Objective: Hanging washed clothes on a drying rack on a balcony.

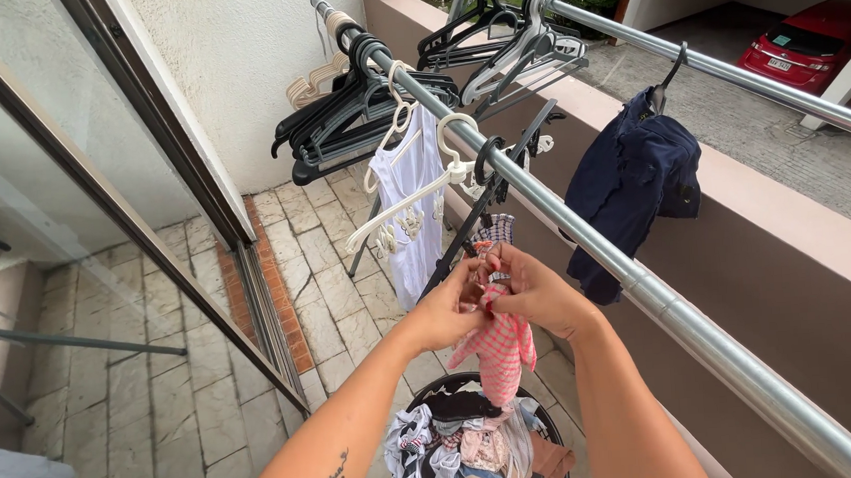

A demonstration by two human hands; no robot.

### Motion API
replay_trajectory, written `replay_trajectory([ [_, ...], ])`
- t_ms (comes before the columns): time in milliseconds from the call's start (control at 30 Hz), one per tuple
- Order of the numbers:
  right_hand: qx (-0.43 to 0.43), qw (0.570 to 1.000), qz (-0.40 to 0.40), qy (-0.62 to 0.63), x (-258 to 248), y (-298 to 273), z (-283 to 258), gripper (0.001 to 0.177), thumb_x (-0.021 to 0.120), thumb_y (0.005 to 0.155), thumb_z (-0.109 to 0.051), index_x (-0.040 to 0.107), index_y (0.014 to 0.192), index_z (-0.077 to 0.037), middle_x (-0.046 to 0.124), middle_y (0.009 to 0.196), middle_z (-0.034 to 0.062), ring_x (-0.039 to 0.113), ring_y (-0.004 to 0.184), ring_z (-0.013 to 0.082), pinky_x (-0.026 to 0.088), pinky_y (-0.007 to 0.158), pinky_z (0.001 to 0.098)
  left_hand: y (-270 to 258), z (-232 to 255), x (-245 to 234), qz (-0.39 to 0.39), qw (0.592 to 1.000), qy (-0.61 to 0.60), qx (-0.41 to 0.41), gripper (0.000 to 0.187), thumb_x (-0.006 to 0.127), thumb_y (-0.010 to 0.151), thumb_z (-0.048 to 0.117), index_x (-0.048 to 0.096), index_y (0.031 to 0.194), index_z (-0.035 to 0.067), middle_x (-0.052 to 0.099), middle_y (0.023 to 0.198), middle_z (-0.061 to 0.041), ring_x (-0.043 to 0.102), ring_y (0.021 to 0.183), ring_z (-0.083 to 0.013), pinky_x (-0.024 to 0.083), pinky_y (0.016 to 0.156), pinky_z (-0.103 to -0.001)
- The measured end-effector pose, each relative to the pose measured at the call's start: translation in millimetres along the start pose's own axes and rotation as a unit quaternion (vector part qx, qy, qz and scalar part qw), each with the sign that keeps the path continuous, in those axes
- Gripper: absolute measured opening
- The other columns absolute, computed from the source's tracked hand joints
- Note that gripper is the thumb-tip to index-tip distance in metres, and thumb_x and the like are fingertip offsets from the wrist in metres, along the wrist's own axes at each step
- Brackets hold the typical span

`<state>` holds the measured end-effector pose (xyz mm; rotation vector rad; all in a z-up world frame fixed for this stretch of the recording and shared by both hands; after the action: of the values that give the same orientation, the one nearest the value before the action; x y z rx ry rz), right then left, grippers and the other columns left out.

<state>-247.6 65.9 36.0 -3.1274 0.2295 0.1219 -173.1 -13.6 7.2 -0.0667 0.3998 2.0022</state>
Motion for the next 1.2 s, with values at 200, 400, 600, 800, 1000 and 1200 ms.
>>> replay_trajectory([
  [200, -0.088, 0.994, -0.019, 0.054, -29, -16, -13, 0.048, 0.071, 0.077, 0.018, 0.051, 0.115, -0.002, 0.056, 0.108, 0.0016, 0.063, 0.097, 0.0117, 0.053, 0.081, 0.0298, -15, -28, -8, -0.146, 0.979, 0.013, -0.141, 0.023, 0.069, 0.094, 0.015, 0.072, 0.115, 0.008, 0.071, 0.094, 0.005, 0.061, 0.088, -0.0051, 0.051, 0.080, -0.024],
  [400, 0.050, 0.956, 0.053, -0.283, -69, -34, 26, 0.039, 0.084, 0.074, -0.005, 0.077, 0.112, -0.007, 0.078, 0.096, -0.0015, 0.068, 0.088, 0.0079, 0.053, 0.087, 0.0272, -19, -26, -49, -0.132, 0.987, 0.026, -0.086, 0.015, 0.074, 0.094, 0.015, 0.068, 0.101, 0.003, 0.063, 0.084, 0.005, 0.052, 0.077, -0.0035, 0.045, 0.068, -0.025],
  [600, 0.267, 0.880, 0.064, -0.387, -110, -54, 124, 0.030, 0.075, 0.092, -0.034, 0.080, 0.108, -0.009, 0.076, 0.087, 0.0026, 0.063, 0.082, 0.0105, 0.049, 0.078, 0.0286, -41, -24, -68, -0.140, 0.978, 0.033, -0.151, 0.016, 0.074, 0.086, 0.013, 0.069, 0.099, 0.005, 0.072, 0.087, 0.003, 0.060, 0.078, -0.0041, 0.051, 0.072, -0.024],
  [800, 0.043, 0.993, 0.110, -0.024, -38, -29, 46, 0.019, 0.062, 0.098, -0.023, 0.070, 0.098, -0.005, 0.067, 0.082, -0.0077, 0.057, 0.079, 0.0026, 0.051, 0.073, 0.0232, -23, 12, -94, 0.031, 0.954, 0.232, -0.187, 0.030, 0.088, 0.075, 0.025, 0.075, 0.089, 0.001, 0.077, 0.084, -0.006, 0.070, 0.076, -0.0105, 0.057, 0.073, -0.028],
  [1000, 0.120, 0.910, 0.189, -0.348, -12, 0, 45, 0.025, 0.083, 0.089, -0.025, 0.075, 0.099, -0.004, 0.068, 0.076, 0.0018, 0.057, 0.065, 0.0082, 0.048, 0.062, 0.0269, 24, 3, -95, 0.155, 0.927, 0.323, -0.114, 0.066, 0.094, 0.069, 0.035, 0.068, 0.122, 0.007, 0.070, 0.109, -0.012, 0.070, 0.093, -0.0265, 0.056, 0.081, -0.039],
  [1200, 0.071, 0.979, 0.154, 0.109, -15, 39, 121, 0.018, 0.069, 0.095, -0.018, 0.075, 0.099, -0.001, 0.075, 0.086, 0.0034, 0.067, 0.071, 0.0076, 0.055, 0.065, 0.0234, 37, -28, -81, 0.097, 0.909, 0.344, -0.214, 0.049, 0.087, 0.076, 0.035, 0.076, 0.113, 0.006, 0.078, 0.100, -0.020, 0.076, 0.097, -0.0298, 0.056, 0.089, -0.039],
])
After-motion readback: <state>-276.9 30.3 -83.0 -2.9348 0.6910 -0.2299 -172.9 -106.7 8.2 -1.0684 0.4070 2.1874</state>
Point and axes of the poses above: each hand's wrist, its own y-axis towards the middle knuckle, its own x-axis out of the palm, z = x × y, the point moved 9 cm from there along y, towards the middle knuckle
